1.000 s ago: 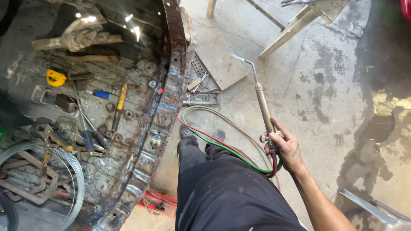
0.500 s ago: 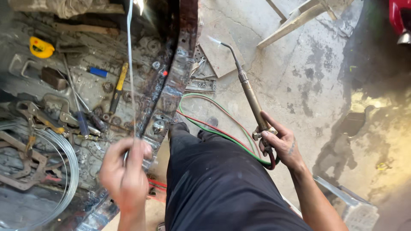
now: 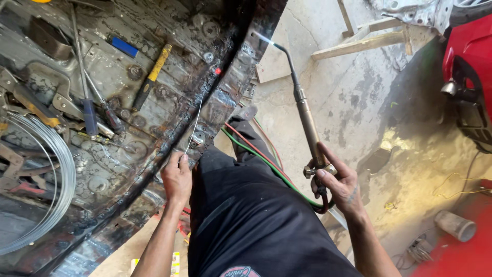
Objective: The person lies under a raised car and works along the undercarriage seam, holding a torch in one hand and feeding a wire with the other. The torch flame melts the wire along the seam as they move from spot to spot, occasionally pausing to reposition the wire or torch.
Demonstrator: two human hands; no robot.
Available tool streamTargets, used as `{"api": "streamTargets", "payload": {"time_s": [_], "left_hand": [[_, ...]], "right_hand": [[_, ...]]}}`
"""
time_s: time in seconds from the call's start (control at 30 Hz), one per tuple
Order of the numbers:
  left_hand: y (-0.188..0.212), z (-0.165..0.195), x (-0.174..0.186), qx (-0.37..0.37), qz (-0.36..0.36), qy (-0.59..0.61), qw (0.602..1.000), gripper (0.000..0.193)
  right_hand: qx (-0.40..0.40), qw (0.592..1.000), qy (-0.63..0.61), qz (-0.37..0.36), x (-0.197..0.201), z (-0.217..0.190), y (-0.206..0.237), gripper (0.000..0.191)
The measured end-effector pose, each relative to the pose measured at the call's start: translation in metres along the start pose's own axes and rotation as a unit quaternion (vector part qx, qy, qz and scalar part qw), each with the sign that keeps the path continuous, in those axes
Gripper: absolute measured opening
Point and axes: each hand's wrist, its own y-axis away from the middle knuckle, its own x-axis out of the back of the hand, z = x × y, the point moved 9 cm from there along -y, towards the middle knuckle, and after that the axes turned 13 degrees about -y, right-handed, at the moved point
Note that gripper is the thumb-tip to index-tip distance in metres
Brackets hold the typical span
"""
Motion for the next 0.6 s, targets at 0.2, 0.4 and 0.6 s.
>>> {"api": "streamTargets", "payload": {"time_s": [0.2,0.4,0.6], "left_hand": [[0.004,-0.005,0.008,-0.015,0.038,0.033,0.999,0.017],[-0.002,0.019,0.004,0.054,-0.004,0.193,0.980,0.020],[-0.010,0.031,0.001,0.004,0.019,0.101,0.995,0.019]], "right_hand": [[-0.023,0.999,0.048,-0.007,-0.012,0.001,-0.031,0.066],[-0.044,0.997,0.049,-0.040,-0.021,-0.007,-0.062,0.063],[-0.106,0.987,0.101,-0.071,-0.025,-0.010,-0.081,0.062]]}}
